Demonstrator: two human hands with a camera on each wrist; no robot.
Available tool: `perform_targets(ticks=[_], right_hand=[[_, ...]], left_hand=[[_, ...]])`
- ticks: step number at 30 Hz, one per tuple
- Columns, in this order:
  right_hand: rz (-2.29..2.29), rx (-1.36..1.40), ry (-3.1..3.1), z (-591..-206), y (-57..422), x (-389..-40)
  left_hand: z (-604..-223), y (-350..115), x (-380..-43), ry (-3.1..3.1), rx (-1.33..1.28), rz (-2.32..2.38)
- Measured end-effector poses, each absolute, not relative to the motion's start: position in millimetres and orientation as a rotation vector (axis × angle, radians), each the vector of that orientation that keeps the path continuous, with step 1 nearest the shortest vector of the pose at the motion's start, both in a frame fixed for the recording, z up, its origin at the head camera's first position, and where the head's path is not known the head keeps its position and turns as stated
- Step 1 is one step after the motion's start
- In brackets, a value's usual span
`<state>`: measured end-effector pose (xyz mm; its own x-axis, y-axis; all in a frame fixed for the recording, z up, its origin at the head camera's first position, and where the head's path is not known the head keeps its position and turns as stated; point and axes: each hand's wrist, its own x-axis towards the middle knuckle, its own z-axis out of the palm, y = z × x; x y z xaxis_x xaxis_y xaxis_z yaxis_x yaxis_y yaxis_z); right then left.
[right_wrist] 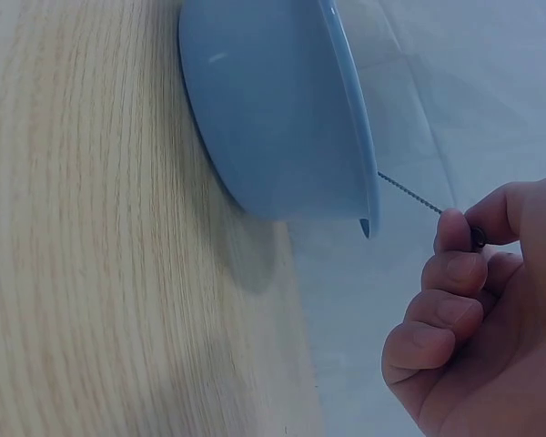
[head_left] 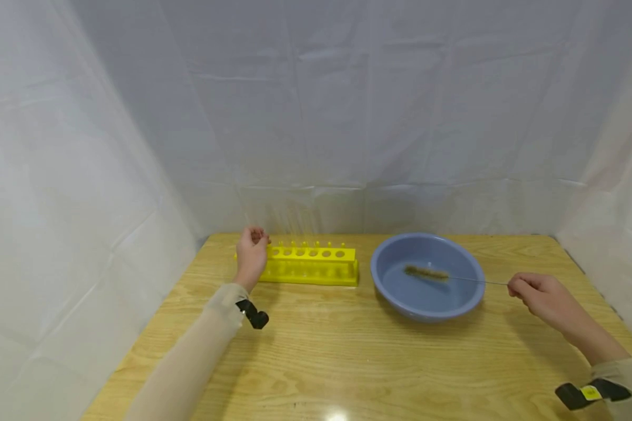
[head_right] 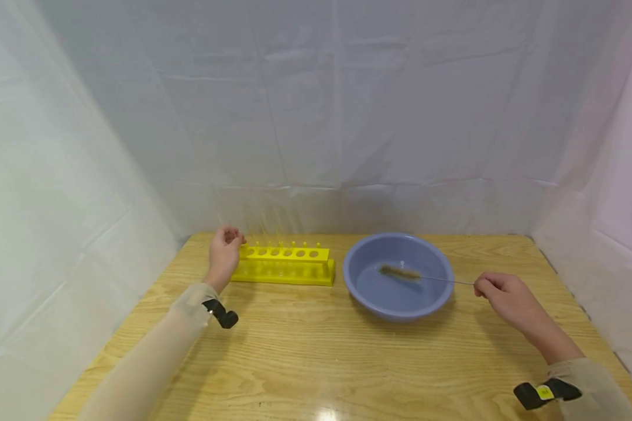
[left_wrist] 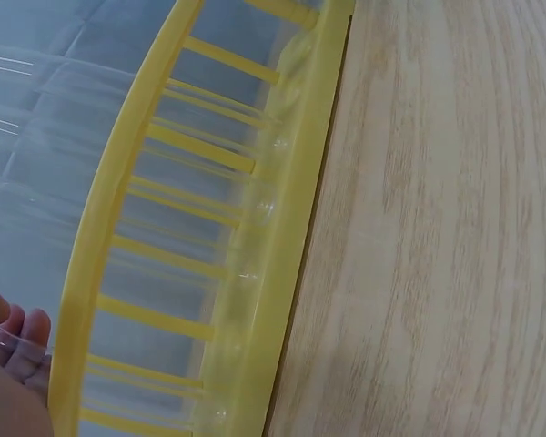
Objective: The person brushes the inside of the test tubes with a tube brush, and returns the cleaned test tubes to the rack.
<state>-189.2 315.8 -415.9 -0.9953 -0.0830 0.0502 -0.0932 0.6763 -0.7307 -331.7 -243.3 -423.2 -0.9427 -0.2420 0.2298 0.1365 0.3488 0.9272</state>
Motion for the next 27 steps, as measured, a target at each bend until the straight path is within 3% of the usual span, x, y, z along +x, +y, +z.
perform_targets(ticks=[20, 27], right_hand=[[1.228, 0.146, -2.891, -419.5, 312.7, -192.1], [1.248, 0.150, -2.882, -420.3, 313.7, -190.9]], left_hand=[[-423.1, -248.3, -319.7, -2.133, 0.105, -1.536], [-412.4, -239.6, -305.1, -1.863, -0.060, -1.431]])
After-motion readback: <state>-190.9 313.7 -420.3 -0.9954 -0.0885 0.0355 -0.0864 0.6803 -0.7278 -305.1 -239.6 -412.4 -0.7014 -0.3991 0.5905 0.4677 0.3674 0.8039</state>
